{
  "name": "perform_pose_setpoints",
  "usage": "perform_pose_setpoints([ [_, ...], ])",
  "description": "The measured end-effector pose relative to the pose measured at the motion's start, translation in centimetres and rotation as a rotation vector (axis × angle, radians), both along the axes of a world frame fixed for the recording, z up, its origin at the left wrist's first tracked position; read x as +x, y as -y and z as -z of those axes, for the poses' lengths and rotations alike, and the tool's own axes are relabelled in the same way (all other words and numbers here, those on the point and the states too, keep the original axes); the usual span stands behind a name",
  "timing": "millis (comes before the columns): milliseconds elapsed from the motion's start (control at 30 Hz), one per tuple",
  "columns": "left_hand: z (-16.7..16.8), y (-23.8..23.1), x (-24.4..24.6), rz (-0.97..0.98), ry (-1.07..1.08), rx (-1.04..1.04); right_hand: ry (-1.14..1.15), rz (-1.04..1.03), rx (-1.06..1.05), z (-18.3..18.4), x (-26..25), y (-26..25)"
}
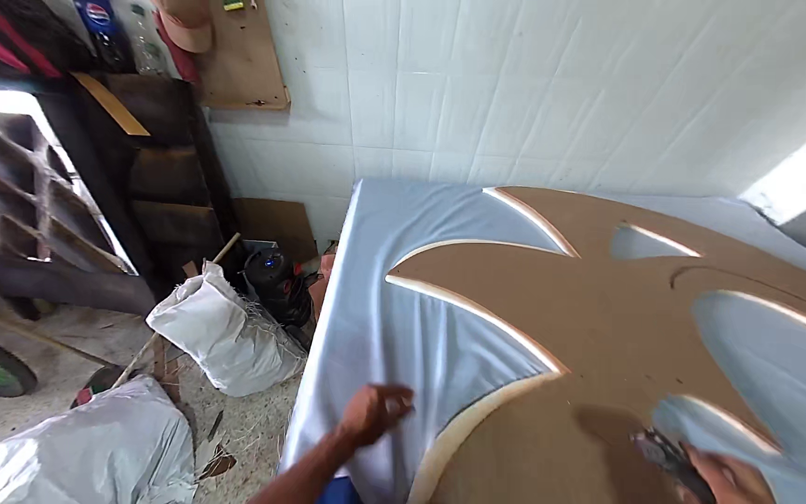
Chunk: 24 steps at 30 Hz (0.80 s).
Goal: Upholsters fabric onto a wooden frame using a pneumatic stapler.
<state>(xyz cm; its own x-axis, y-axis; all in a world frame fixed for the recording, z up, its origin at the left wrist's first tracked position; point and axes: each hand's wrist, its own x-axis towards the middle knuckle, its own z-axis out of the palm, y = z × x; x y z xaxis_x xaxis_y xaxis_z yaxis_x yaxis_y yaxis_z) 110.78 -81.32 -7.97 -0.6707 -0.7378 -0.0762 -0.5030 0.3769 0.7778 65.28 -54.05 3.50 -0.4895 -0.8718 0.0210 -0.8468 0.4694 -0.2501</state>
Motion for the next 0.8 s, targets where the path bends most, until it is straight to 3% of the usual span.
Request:
perform_pose_setpoints([
  [100,-1.0,10.8,0.7,-0.438,0.026,-0.063,-0.089,-0.155,-0.122,5.8,-8.8,8.7],
  [200,0.5,22.5,2.0,-0.760,0.041,-0.070,-0.086,-0.269,-0.164,9.9,-12.4,16.6],
  [300,3.0,32.2,2.8,-0.919,-0.078,0.258,0.039,-0.298,-0.090,12.4,-10.7,20.4],
  [367,4.6,36.9,2.0,-0.904,-0.179,0.544,0.064,-0.279,-0.106,13.1,-9.3,22.5],
  [433,5.9,39.2,2.3,-0.793,-0.015,0.513,0.066,-0.311,-0.139,13.5,-7.6,25.6],
  [500,4.5,40.6,2.0,-0.706,0.240,0.212,0.045,-0.324,-0.201,13.5,-5.3,30.8],
  [567,1.8,39.8,1.7,-0.767,0.271,-0.012,0.013,-0.341,-0.232,13.5,-2.4,37.5],
  [600,0.7,39.8,1.5,-0.790,0.201,-0.028,-0.016,-0.361,-0.244,13.6,-1.0,41.0],
  [733,0.3,39.7,-3.3,-0.719,-0.323,0.483,-0.085,-0.446,-0.216,14.0,1.9,49.4],
  [800,1.0,39.6,-6.5,-0.631,-0.173,0.481,-0.051,-0.458,-0.171,13.7,2.4,50.9],
])
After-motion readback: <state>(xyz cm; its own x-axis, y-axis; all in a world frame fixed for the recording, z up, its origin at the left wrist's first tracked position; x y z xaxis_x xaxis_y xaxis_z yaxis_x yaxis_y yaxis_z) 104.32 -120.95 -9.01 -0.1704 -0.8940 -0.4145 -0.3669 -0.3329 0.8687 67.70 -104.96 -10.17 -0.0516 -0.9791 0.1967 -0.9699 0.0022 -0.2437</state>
